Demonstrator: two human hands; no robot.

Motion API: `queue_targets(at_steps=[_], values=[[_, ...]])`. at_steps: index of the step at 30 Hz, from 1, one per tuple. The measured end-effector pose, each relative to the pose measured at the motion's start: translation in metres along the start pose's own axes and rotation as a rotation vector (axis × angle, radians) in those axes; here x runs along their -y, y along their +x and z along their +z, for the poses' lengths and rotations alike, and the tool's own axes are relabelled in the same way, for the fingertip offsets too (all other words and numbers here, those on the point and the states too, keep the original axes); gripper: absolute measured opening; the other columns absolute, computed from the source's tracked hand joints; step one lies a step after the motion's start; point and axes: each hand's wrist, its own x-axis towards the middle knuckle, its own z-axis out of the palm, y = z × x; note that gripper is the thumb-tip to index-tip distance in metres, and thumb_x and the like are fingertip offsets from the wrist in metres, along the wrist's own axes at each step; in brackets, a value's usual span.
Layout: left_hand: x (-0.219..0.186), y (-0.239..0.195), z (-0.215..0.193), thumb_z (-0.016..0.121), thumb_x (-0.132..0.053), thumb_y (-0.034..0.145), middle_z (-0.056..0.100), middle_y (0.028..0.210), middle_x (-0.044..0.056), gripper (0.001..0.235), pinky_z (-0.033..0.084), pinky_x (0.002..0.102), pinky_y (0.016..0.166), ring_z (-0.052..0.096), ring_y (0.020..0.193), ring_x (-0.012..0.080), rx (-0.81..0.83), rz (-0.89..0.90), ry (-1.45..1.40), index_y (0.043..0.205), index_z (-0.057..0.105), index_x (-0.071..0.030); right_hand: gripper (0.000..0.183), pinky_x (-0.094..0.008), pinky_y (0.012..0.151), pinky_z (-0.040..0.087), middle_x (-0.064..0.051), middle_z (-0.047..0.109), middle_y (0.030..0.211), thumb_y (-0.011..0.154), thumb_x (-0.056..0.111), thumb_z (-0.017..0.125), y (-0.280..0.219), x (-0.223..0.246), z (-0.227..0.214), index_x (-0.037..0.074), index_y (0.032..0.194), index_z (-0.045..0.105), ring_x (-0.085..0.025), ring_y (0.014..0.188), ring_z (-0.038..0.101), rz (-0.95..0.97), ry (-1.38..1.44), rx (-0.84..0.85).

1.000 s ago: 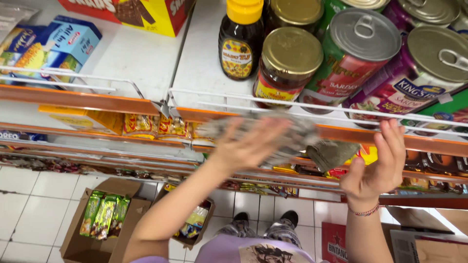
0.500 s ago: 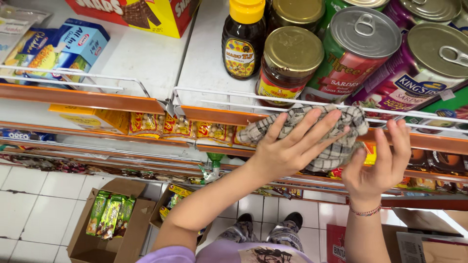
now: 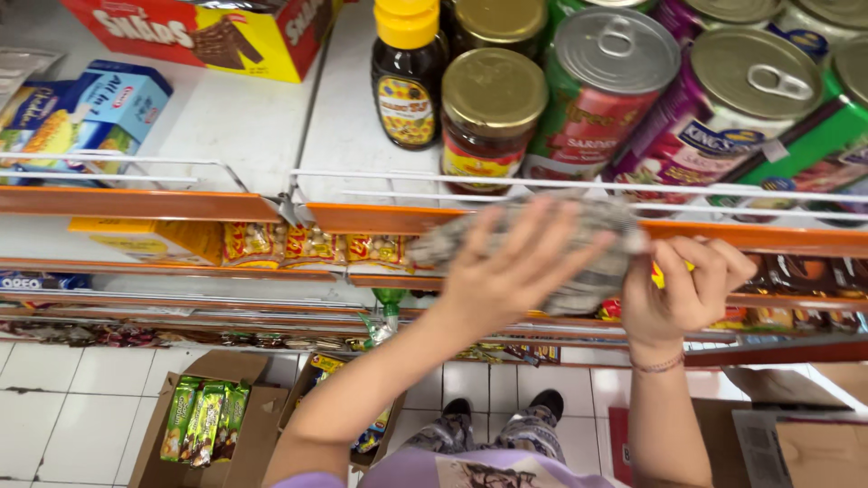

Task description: The person organizes snack packages from cardboard boxes onto store shelves, arranging them neatly. They then spray a cleaning solution onto the shelf edges and wipe them with a cloth.

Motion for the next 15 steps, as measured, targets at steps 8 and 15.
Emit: queue_targets(at_steps=[8, 15], values=[[-0.012, 0.021, -0.012, 0.058, -0.026, 0.106, 0.067, 0.123, 0.003, 0.038, 0.034, 0.044, 0.106, 0.063, 0.112, 0.0154, 0.022, 0.039, -0.077, 0.142, 0.065, -0.017, 0.025, -0.039, 0.086, 0.048, -0.004, 0.063, 0.099, 0.085, -0.010, 0.087, -0.007, 0.000, -0.003, 0.008, 0.097, 0.075, -0.029, 0.101, 0.053, 0.047, 0.035, -0.060], [0.058, -0.038, -0.041, 0.060, -0.021, 0.100, 0.068, 0.115, 0.003, 0.036, 0.031, 0.044, 0.104, 0.064, 0.104, 0.0176, 0.129, -0.035, 0.030, 0.135, 0.068, -0.020, 0.027, -0.039, 0.089, 0.043, 0.000, 0.057, 0.094, 0.084, -0.004, 0.096, -0.001, 0.008, -0.004, 0.011, 0.097, 0.078, -0.025, 0.098, 0.050, 0.002, 0.002, -0.077]])
